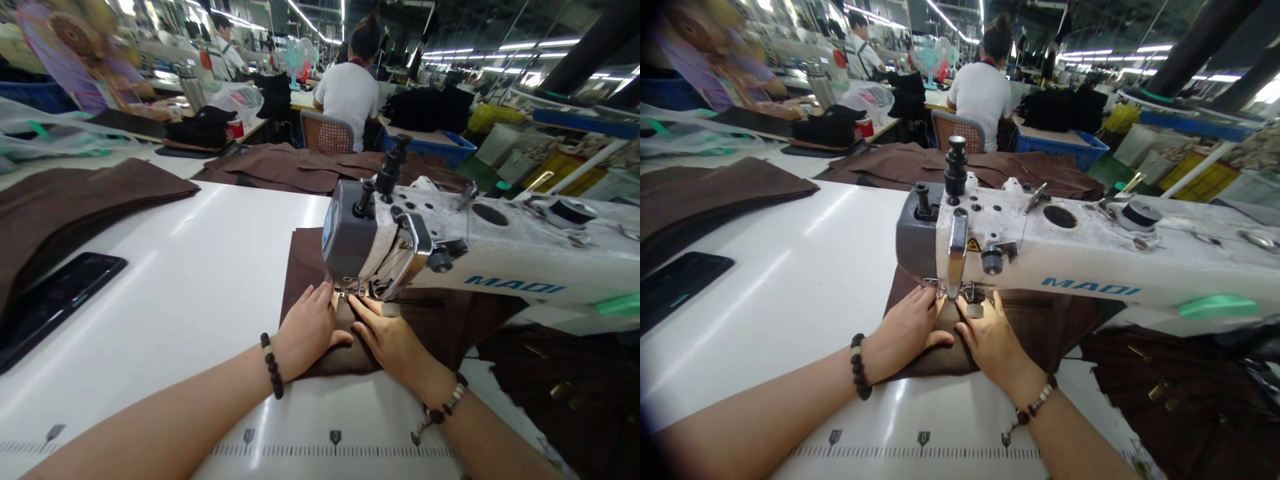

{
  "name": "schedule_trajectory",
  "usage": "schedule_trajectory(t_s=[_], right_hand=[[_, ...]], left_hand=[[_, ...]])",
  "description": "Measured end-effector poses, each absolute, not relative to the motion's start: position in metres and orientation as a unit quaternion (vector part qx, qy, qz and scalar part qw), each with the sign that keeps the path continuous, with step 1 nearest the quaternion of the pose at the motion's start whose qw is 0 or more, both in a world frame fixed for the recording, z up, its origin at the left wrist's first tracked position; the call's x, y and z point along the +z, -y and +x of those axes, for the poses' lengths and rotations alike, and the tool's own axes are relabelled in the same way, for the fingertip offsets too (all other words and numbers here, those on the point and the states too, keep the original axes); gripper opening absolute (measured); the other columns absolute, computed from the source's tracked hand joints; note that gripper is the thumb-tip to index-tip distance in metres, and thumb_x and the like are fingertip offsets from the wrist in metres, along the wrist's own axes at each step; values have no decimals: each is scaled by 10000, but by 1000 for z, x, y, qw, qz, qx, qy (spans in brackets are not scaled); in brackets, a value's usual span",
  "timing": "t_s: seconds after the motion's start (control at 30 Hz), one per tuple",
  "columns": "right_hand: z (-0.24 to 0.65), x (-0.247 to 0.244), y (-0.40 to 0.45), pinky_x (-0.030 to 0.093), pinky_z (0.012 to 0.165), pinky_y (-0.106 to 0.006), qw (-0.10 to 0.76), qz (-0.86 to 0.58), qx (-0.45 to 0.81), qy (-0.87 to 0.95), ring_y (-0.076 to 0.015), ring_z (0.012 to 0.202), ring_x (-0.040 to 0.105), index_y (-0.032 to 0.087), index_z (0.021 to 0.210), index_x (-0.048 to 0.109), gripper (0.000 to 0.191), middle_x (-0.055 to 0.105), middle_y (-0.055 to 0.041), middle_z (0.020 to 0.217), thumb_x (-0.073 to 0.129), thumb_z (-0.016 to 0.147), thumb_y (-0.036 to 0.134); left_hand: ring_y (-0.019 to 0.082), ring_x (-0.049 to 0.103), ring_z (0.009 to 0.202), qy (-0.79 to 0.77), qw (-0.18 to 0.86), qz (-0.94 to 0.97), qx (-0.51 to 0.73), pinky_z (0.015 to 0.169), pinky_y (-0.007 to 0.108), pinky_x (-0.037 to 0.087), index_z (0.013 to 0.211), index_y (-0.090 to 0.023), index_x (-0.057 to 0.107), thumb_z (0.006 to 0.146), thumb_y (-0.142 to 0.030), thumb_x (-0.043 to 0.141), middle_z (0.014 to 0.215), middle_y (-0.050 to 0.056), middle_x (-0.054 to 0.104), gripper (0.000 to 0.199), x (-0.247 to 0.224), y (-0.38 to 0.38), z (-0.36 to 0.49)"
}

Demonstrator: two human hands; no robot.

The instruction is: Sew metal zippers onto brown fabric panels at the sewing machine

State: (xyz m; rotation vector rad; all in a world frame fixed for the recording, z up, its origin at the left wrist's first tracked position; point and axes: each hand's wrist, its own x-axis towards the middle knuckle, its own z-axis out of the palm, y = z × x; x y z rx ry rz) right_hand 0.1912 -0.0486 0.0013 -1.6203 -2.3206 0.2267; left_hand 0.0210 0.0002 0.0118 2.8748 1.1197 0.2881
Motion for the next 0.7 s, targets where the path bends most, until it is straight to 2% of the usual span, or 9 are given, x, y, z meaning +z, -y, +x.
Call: schedule_trajectory(t_s=[0.23, 0.7], right_hand=[[192, 0, 47, 398, 976, -443, 151, -568, 84, 805, -211, 1123, 489, 180, 1280, 416, 403, 483, -93, 1263, 399, 882, 241], [191, -1, 43, 426, 932, -436, 134, -576, 54, 805, -217, 1040, 539, 162, 1232, 462, 367, 540, -107, 1188, 385, 885, 255]], left_hand=[[309, 460, 1115, -355, 19, 930, 90, 969, 425, 387, 1036, -5, 557, 657, -562, 639, 1127, 210, 519, 678, 11, -1, 21], [279, 459, 1104, -352, 21, 929, 109, 955, 408, 384, 1065, -22, 534, 659, -579, 629, 1111, 184, 525, 696, 8, -8, 20]])
